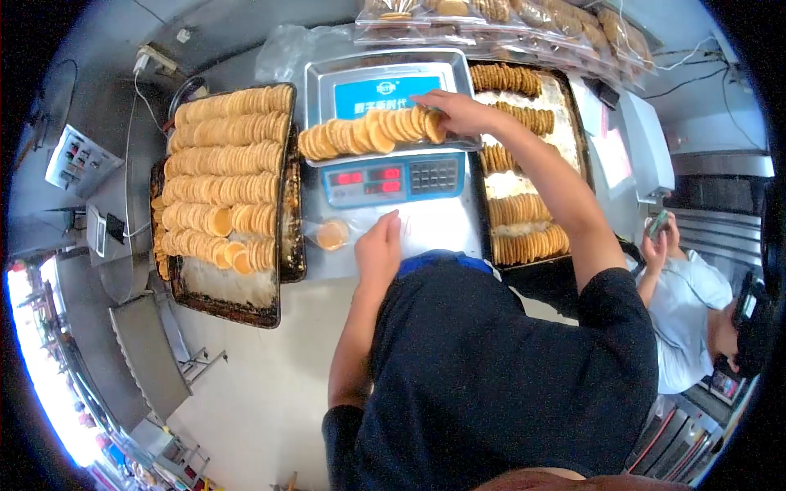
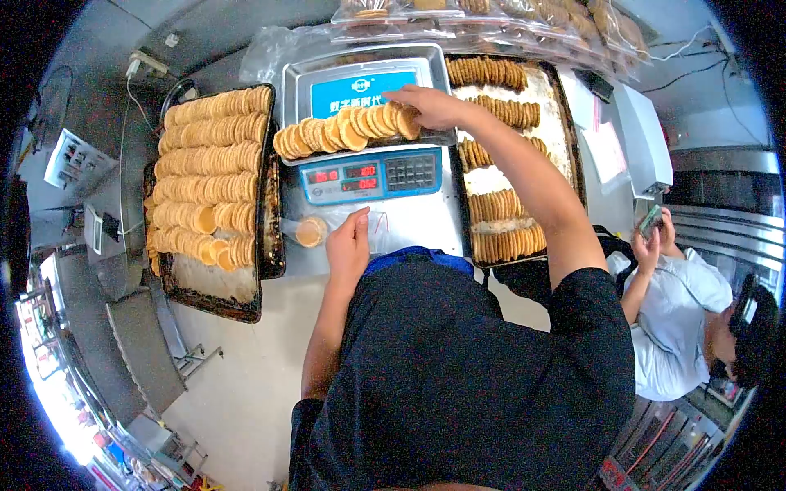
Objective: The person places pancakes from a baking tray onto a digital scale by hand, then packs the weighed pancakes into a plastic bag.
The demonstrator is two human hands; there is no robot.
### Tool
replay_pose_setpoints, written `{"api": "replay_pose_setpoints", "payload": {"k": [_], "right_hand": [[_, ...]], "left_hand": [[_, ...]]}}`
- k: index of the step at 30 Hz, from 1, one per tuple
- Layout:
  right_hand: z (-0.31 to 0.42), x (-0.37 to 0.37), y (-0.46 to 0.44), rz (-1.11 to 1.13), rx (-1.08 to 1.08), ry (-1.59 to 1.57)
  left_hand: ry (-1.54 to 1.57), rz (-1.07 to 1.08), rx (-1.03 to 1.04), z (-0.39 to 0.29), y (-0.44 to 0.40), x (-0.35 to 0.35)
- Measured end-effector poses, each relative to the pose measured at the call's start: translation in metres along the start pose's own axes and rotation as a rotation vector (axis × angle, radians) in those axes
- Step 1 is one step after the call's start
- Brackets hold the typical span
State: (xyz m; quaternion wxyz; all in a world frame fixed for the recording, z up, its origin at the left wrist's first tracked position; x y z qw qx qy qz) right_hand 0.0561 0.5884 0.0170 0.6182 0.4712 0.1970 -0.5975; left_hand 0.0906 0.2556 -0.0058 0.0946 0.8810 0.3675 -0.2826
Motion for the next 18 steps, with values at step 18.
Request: {"api": "replay_pose_setpoints", "payload": {"k": [18], "right_hand": [[-0.005,-0.008,0.023,0.001,-0.105,-0.107]], "left_hand": [[0.059,-0.007,-0.016,0.002,0.008,-0.002]]}}
Point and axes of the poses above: each hand's wrist, its own y-axis away from the middle knuckle, its own x-axis out of the palm, z = x × y, the point moved 4 cm from there along -y, towards the middle knuckle, and after that the axes turned 11 degrees about x, right-handed, at the moved point
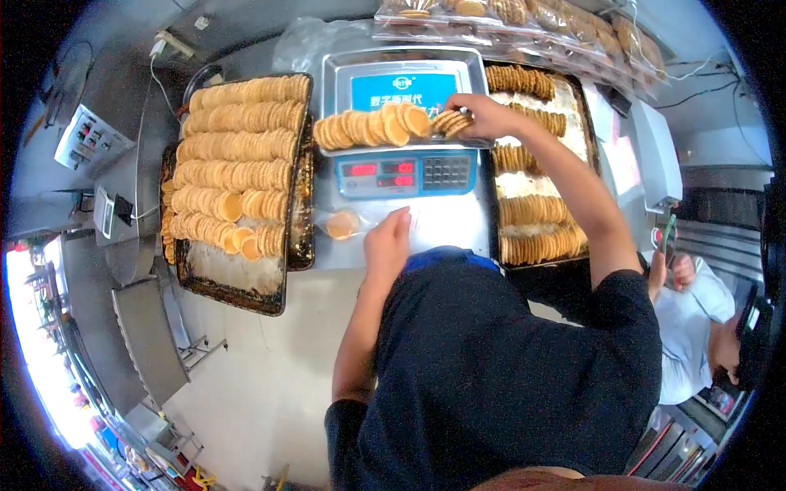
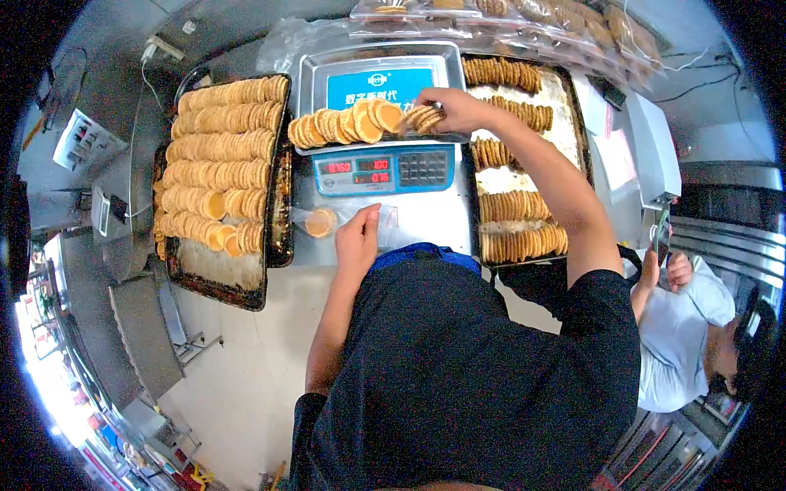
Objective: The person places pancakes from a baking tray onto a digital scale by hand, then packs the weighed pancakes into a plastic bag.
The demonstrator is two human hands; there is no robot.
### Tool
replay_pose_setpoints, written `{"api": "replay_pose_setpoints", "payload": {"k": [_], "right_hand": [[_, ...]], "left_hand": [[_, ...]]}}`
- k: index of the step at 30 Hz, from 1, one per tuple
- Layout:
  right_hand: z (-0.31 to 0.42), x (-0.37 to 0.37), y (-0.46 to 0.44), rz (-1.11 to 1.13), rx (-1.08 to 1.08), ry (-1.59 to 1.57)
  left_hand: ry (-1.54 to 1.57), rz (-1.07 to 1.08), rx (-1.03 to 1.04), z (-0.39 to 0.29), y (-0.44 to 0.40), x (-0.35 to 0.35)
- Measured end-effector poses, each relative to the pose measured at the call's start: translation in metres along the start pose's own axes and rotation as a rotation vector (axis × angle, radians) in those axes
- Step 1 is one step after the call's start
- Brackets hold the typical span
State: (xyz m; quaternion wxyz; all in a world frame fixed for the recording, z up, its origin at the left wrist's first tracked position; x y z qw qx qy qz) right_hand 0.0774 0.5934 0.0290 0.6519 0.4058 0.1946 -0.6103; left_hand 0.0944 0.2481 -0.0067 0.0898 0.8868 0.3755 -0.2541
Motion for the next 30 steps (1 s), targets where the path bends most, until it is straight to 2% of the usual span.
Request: {"api": "replay_pose_setpoints", "payload": {"k": [1,2,4,5,6,7,8,10,11,12,15,18,20,22,24,25,26,28,29,30], "right_hand": [[-0.004,-0.003,0.005,-0.02,0.056,-0.131],[-0.005,-0.003,0.013,-0.026,0.056,-0.126],[0.002,-0.009,0.034,-0.214,0.189,-0.285],[0.016,-0.01,0.048,-0.25,0.198,-0.412],[0.024,0.003,0.056,-0.242,0.199,-0.41],[0.032,0.016,0.064,-0.314,0.116,-0.588],[0.042,0.031,0.073,-0.383,0.036,-0.772],[0.074,0.057,0.09,-0.386,0.023,-0.604],[0.091,0.068,0.098,-0.448,-0.017,-0.409],[0.103,0.076,0.1,-0.417,-0.086,-0.306],[0.109,0.096,0.119,-0.542,-0.125,-0.23],[0.109,0.111,0.138,-0.499,-0.037,-0.255],[0.116,0.113,0.149,-0.56,-0.032,-0.176],[0.11,0.115,0.156,-0.571,0.008,-0.168],[0.105,0.111,0.165,-0.572,0.139,-0.209],[0.087,0.122,0.168,-0.593,0.245,-0.4],[0.075,0.135,0.168,-0.586,0.323,-0.778],[0.055,0.141,0.169,-0.413,0.466,-0.762],[0.054,0.145,0.168,-0.297,0.517,-0.668],[0.058,0.148,0.165,-0.182,0.564,-0.573]], "left_hand": [[0.017,-0.015,-0.009,0.0,0.0,0.0],[0.018,-0.016,-0.001,0.004,-0.001,-0.001],[0.212,0.081,-0.186,0.02,-0.001,0.007],[0.216,0.076,-0.185,0.015,-0.006,0.007],[0.606,0.056,-0.11,0.0,-0.015,0.011],[0.993,0.032,-0.034,-0.016,-0.021,0.013],[0.993,0.028,-0.054,-0.026,-0.028,0.014],[1.615,0.115,-0.238,-0.046,-0.047,0.022],[1.658,0.064,-0.335,-0.048,-0.055,0.023],[1.702,0.02,-0.434,-0.049,-0.059,0.028],[1.548,0.024,-0.526,-0.027,-0.055,0.056],[1.458,-0.005,-0.551,-0.01,-0.042,0.067],[1.422,0.094,-0.636,-0.008,-0.03,0.07],[1.378,0.113,-0.669,-0.031,-0.025,0.055],[1.378,0.178,-0.703,-0.045,-0.016,0.047],[1.273,0.135,-0.609,-0.043,-0.008,0.04],[1.276,0.136,-0.619,-0.043,0.002,0.032],[0.302,0.177,-0.135,-0.043,0.01,-0.004],[-0.069,0.151,0.007,-0.036,0.015,-0.012],[-0.063,0.156,0.009,-0.032,0.015,-0.01]]}}
Point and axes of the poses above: each hand's wrist, its own y-axis away from the middle knuckle, its own x-axis out of the palm, z = x × y, the point moved 4 cm from there along -y, towards the middle knuckle, and after that the axes turned 11 degrees about x, right-handed, at the moved point
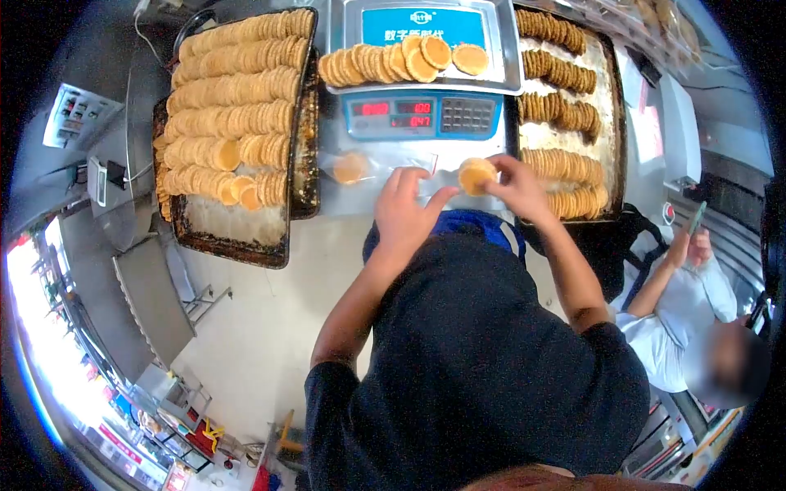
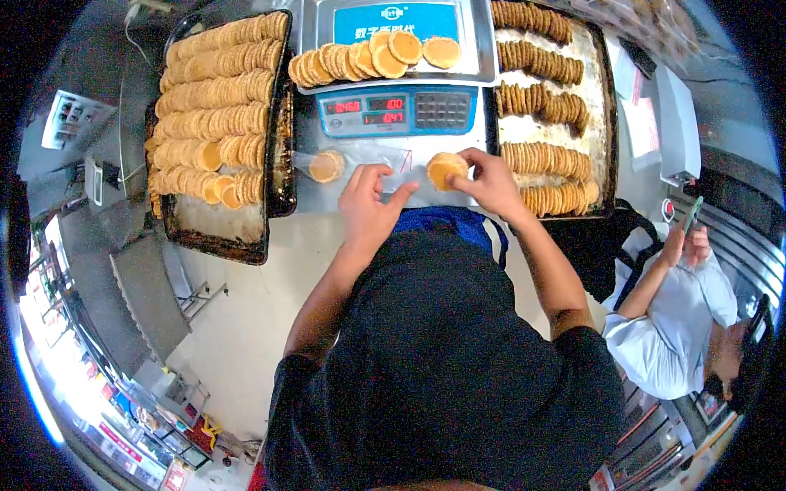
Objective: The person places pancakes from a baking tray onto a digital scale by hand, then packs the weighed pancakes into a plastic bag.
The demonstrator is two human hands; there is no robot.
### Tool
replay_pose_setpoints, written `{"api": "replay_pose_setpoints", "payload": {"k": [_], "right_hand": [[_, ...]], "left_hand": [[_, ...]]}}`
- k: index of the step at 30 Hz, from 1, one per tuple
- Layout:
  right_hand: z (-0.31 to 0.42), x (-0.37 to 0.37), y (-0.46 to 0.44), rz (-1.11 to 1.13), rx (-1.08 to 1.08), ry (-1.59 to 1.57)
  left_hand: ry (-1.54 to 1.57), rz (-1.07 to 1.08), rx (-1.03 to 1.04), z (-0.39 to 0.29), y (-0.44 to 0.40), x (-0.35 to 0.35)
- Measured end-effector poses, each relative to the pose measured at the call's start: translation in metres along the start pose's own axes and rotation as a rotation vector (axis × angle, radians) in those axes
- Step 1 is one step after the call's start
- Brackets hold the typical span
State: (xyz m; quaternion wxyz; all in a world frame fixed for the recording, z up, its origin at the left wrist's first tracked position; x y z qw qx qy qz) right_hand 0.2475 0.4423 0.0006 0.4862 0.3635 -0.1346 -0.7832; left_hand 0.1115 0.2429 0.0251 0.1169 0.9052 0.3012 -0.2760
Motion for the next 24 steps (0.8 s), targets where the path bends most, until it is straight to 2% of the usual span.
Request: {"api": "replay_pose_setpoints", "payload": {"k": [2,3,5,7,8,10,11,15,17,18,20,21,23,24], "right_hand": [[-0.01,0.026,-0.011,0.021,-0.014,0.197],[-0.016,0.042,-0.016,0.061,-0.007,0.102],[-0.014,0.067,-0.028,0.115,-0.012,0.02],[-0.013,0.088,-0.037,0.26,0.279,-0.261],[-0.014,0.097,-0.046,0.269,0.27,-0.255],[-0.028,0.13,-0.062,0.532,0.298,-0.709],[-0.037,0.152,-0.075,0.501,0.269,-0.756],[0.026,0.188,-0.079,0.511,0.117,-0.681],[0.046,0.194,-0.081,0.506,0.018,-0.633],[0.046,0.196,-0.088,0.507,0.015,-0.635],[0.03,0.207,-0.107,0.335,0.121,-0.111],[0.025,0.209,-0.108,0.339,0.114,-0.106],[0.022,0.206,-0.105,0.309,-0.117,-0.112],[0.026,0.205,-0.098,0.314,-0.126,-0.105]], "left_hand": [[-0.304,-0.249,0.23,-0.005,-0.002,-0.005],[-0.3,-0.255,0.224,0.001,-0.003,0.0],[-0.417,-0.06,0.117,0.02,-0.009,0.019],[-0.375,-0.126,0.15,0.033,-0.008,0.026],[-0.334,-0.182,0.203,0.036,-0.008,0.028],[-0.389,-0.191,0.199,0.032,-0.005,0.028],[-0.441,-0.192,0.202,0.028,-0.004,0.028],[-0.449,-0.188,0.237,0.009,0.001,0.027],[-0.447,-0.17,0.324,0.002,0.003,0.03],[-0.45,-0.171,0.325,0.001,0.004,0.031],[-0.489,-0.132,0.328,0.0,0.006,0.033],[-0.493,-0.14,0.325,0.001,0.006,0.032],[-0.452,-0.211,0.336,0.001,0.006,0.027],[-0.455,-0.223,0.333,0.001,0.006,0.027]]}}
Point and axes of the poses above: each hand's wrist, its own y-axis away from the middle knuckle, its own x-axis out of the palm, z = x × y, the point moved 4 cm from there along -y, towards the middle knuckle, and after that the axes turned 11 degrees about x, right-handed, at the moved point
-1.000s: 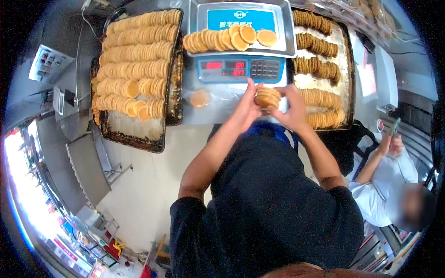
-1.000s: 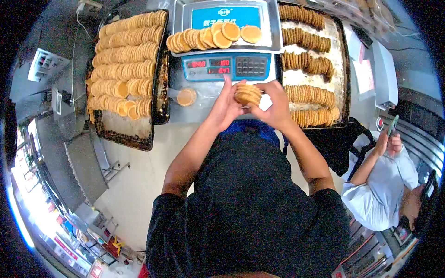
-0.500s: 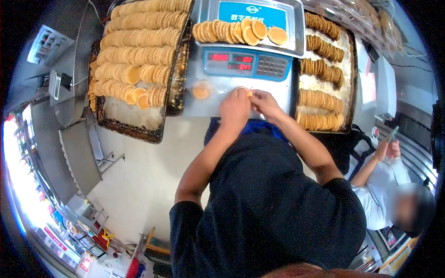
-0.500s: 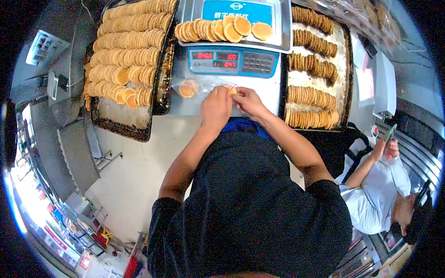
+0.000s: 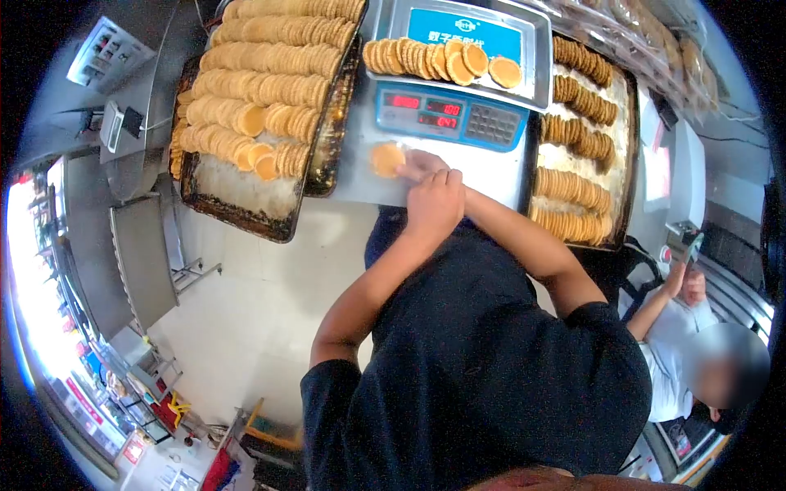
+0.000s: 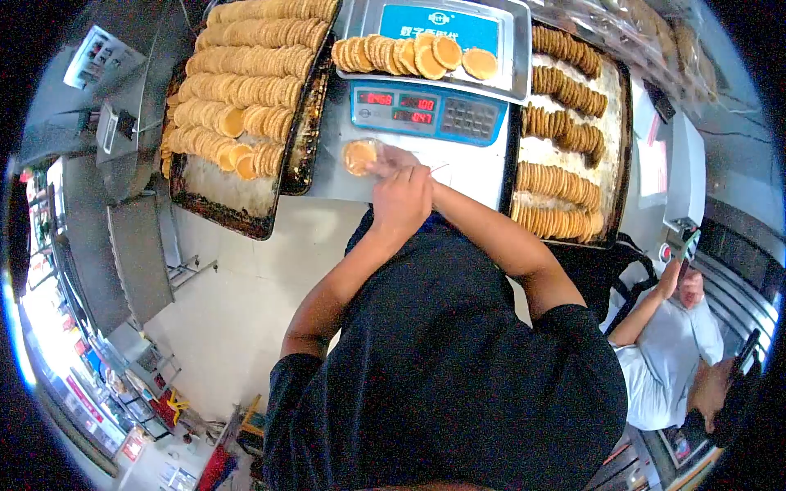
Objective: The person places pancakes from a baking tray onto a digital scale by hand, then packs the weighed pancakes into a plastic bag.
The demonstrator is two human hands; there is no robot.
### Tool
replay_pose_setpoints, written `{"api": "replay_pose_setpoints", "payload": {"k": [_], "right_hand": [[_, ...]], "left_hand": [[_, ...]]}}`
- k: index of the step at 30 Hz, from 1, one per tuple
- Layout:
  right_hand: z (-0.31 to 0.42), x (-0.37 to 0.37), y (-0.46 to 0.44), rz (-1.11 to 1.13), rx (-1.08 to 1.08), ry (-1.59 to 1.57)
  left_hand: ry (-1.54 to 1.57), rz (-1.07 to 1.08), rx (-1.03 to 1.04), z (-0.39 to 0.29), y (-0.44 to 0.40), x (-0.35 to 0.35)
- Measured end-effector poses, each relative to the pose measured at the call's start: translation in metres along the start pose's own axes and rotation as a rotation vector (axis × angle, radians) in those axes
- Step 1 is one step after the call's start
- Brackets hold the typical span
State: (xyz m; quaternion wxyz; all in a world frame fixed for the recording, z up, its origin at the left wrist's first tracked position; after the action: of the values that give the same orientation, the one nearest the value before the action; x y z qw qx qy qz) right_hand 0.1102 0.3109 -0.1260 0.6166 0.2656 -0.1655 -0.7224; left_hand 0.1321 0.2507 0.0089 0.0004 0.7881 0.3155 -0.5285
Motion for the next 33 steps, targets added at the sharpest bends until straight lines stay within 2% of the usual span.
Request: {"api": "replay_pose_setpoints", "payload": {"k": [4,8,11,15,17,18,20,21,23,24,26,30,32,33], "right_hand": [[0.036,-0.017,0.066,-0.174,-0.156,-0.168],[-0.071,-0.01,-0.008,0.005,-0.09,-0.41],[-0.048,-0.012,-0.016,-0.002,0.006,-0.09],[-0.006,-0.024,0.002,0.12,-0.09,-0.096],[0.001,-0.034,0.018,0.287,-0.29,-0.236],[-0.003,-0.04,0.024,0.292,-0.286,-0.231],[-0.014,-0.042,0.034,0.555,-0.002,-0.707],[-0.02,-0.039,0.026,0.561,0.0,-0.702],[-0.037,-0.033,0.005,0.394,-0.135,-0.346],[-0.03,-0.032,0.004,0.395,-0.136,-0.344],[-0.009,-0.029,0.008,0.403,-0.159,-0.463],[-0.018,-0.036,0.009,0.471,-0.175,-0.518],[-0.025,-0.041,0.023,0.551,-0.147,-0.694],[-0.032,-0.041,0.018,0.552,-0.144,-0.692]], "left_hand": [[0.035,0.011,0.01,0.0,0.006,0.009],[0.139,0.075,0.11,-0.008,0.004,0.02],[0.125,0.1,0.134,-0.011,0.004,0.024],[0.175,0.021,0.11,-0.005,0.002,0.021],[0.265,0.053,0.036,-0.001,0.004,0.023],[0.267,0.048,0.03,-0.002,0.003,0.021],[0.293,0.015,0.02,-0.003,0.001,0.017],[0.291,0.01,0.015,-0.002,0.0,0.019],[0.367,0.046,0.079,-0.004,-0.003,0.027],[0.367,0.045,0.079,-0.004,-0.005,0.029],[0.342,0.086,0.078,-0.004,-0.007,0.031],[0.23,0.068,0.064,0.004,-0.006,0.031],[0.304,-0.066,0.064,0.005,-0.007,0.023],[0.305,-0.068,0.061,0.005,-0.008,0.024]]}}
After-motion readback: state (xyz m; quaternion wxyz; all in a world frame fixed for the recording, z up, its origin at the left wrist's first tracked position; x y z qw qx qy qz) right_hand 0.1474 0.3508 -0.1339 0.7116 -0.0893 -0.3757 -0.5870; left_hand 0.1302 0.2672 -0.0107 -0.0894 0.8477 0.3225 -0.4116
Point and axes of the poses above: each hand's wrist, its own y-axis away from the middle knuckle, its own x-axis out of the palm, z = x × y, the point moved 4 cm from there along -y, towards the middle knuckle, and after that the axes turned 11 degrees about x, right-handed, at the moved point
